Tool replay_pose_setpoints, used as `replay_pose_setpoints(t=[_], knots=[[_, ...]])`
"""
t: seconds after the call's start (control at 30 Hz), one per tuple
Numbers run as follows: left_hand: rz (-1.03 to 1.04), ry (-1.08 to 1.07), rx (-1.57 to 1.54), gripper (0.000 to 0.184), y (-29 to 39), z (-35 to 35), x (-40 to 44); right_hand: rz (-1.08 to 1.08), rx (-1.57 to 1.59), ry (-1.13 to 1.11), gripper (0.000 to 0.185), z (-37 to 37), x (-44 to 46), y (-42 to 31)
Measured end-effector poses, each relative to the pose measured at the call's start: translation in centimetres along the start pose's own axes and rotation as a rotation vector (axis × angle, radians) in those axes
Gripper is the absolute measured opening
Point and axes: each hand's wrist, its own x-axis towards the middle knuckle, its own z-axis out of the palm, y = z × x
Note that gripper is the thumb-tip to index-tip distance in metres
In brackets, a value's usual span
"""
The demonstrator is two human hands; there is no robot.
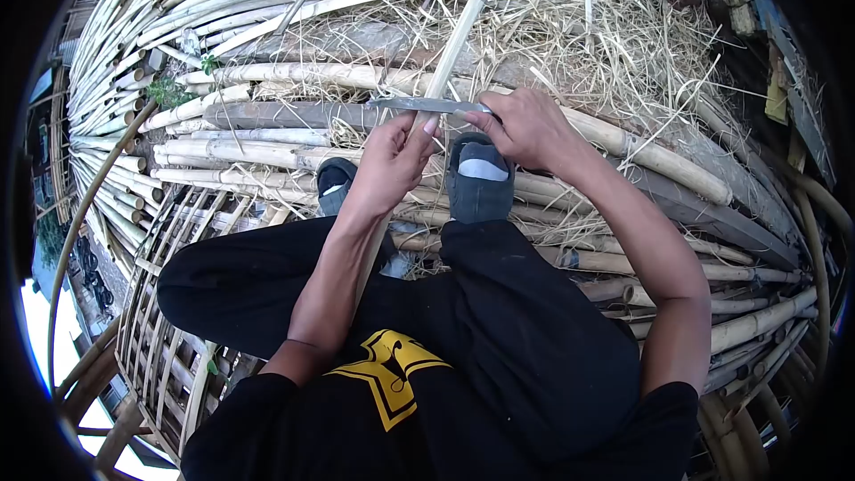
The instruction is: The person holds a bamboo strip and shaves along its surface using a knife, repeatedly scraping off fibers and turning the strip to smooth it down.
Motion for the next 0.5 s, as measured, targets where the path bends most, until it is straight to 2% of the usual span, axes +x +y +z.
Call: replay_pose_setpoints(t=[0.1,0.17,0.23,0.27,0.33,0.4,0.47,0.5], knots=[[0.03,0.029,0.074,0.026,0.5,0.2,0.1,-0.08,-0.121,0.112,0.035,0.1,0.4,1.8],[-0.023,0.067,0.124,0.024,1.3,0.1,-0.1,-0.089,-0.149,0.114,0.036,0.0,0.6,2.1],[0.023,0.057,0.112,0.024,1.2,-0.2,0.0,0.012,-0.234,0.131,0.037,-0.4,1.0,2.4],[-0.012,0.033,0.056,0.023,1.2,-0.5,-0.2,0.098,-0.205,0.15,0.052,-0.6,1.3,3.6],[-0.034,-0.017,0.014,0.022,0.3,-0.4,-0.7,0.299,-0.221,0.146,0.056,-3.1,1.6,6.8],[-0.047,-0.051,-0.023,0.022,0.7,-0.1,-1.8,0.666,-0.017,0.346,0.062,-4.6,2.1,13.1],[-0.06,-0.09,-0.069,0.022,0.8,0.0,-1.9,0.56,-0.252,0.587,0.065,-7.5,0.7,14.6],[-0.055,-0.082,-0.064,0.022,1.1,-0.4,-1.8,0.552,-0.247,0.591,0.065,-7.8,1.0,14.5]])
